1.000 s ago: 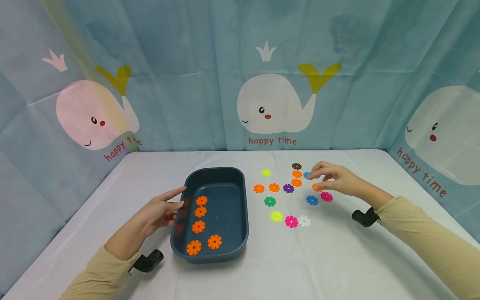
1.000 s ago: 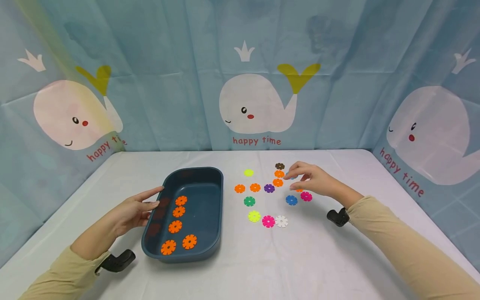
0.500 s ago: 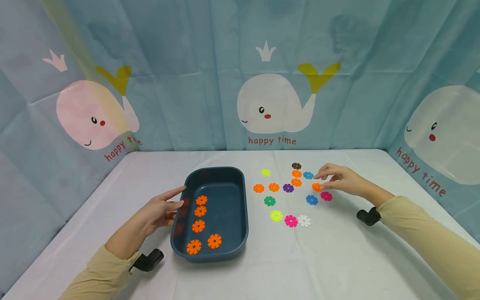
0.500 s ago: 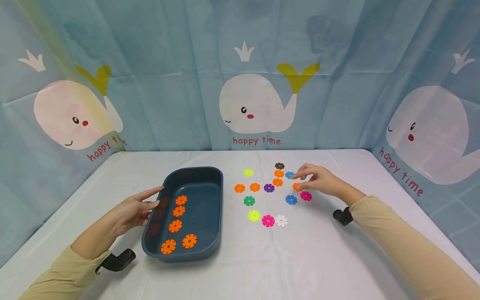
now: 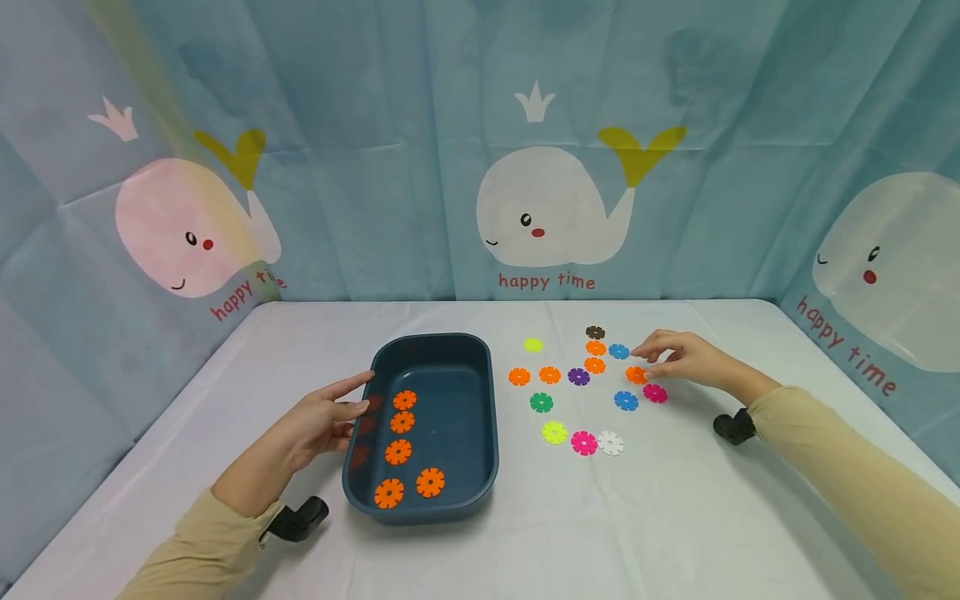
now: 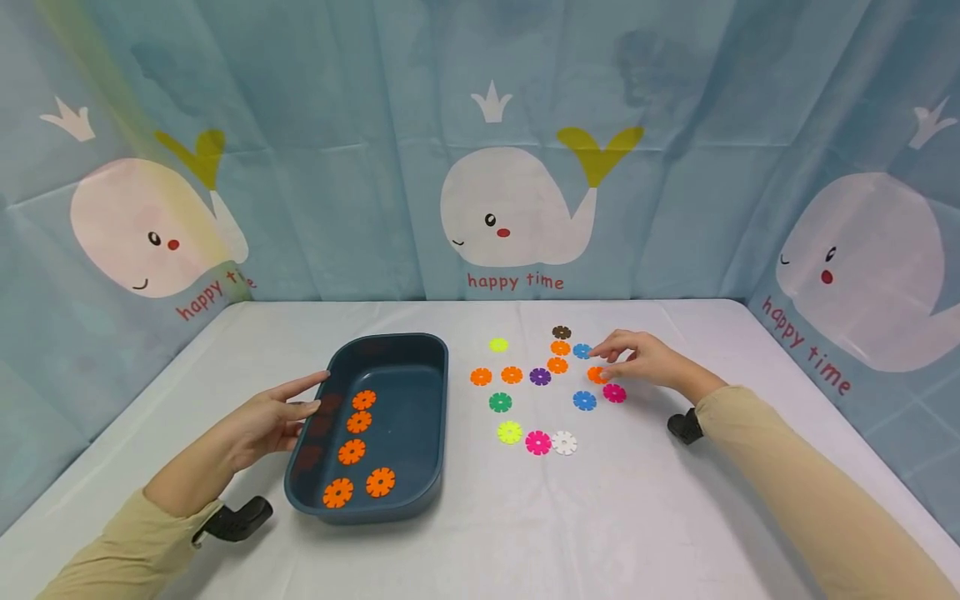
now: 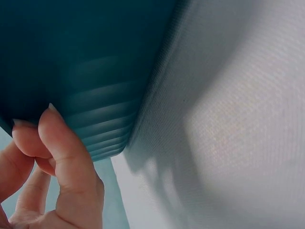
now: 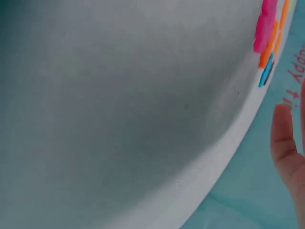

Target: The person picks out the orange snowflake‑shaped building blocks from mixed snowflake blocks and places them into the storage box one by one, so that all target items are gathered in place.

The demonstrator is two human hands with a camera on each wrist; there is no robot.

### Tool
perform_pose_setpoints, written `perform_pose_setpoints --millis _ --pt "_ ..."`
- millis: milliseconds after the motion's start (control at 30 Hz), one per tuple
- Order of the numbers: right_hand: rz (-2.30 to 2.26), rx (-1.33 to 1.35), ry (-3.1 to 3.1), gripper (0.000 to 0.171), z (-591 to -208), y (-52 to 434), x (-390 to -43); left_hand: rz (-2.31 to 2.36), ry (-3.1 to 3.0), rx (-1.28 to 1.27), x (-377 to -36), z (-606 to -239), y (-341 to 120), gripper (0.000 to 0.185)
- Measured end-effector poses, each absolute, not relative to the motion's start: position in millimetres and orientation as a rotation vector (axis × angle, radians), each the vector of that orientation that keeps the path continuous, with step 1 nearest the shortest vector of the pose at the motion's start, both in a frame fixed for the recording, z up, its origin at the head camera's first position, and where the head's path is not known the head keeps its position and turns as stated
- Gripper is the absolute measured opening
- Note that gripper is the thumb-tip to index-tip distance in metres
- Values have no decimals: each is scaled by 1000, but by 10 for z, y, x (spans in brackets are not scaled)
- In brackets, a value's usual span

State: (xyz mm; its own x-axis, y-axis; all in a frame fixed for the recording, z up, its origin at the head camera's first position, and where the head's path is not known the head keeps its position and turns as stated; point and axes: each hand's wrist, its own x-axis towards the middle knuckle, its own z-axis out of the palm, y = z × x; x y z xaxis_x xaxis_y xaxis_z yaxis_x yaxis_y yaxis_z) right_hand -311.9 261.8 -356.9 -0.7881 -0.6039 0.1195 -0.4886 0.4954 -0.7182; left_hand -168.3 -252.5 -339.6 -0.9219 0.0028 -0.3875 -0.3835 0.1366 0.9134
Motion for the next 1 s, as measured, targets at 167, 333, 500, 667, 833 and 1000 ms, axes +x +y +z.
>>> perform_pose_setpoints --millis 167,333,500,667,833,1000 --pt "-1047 -894 2540 35 -3565 2650 -3245 1859 2118 -364 -1680 -3408 -2529 60" --pt "-931 -847 2497 39 -3565 2656 -3342 1858 2119 -372 -1677 -3412 -2524 60" --pt "-876 -814 2447 39 -3564 2635 -3407 1856 2119 -374 -1674 -3413 -2524 60" --pt "-858 -787 2414 37 -3575 2639 -3446 1857 2119 -354 -1681 -3410 -2518 60" --pt "-859 -775 2397 35 -3590 2641 -3473 1864 2105 -349 -1679 -3408 -2519 60" --pt "-853 -784 2396 33 -3598 2622 -3478 1866 2100 -363 -1672 -3405 -2532 60"
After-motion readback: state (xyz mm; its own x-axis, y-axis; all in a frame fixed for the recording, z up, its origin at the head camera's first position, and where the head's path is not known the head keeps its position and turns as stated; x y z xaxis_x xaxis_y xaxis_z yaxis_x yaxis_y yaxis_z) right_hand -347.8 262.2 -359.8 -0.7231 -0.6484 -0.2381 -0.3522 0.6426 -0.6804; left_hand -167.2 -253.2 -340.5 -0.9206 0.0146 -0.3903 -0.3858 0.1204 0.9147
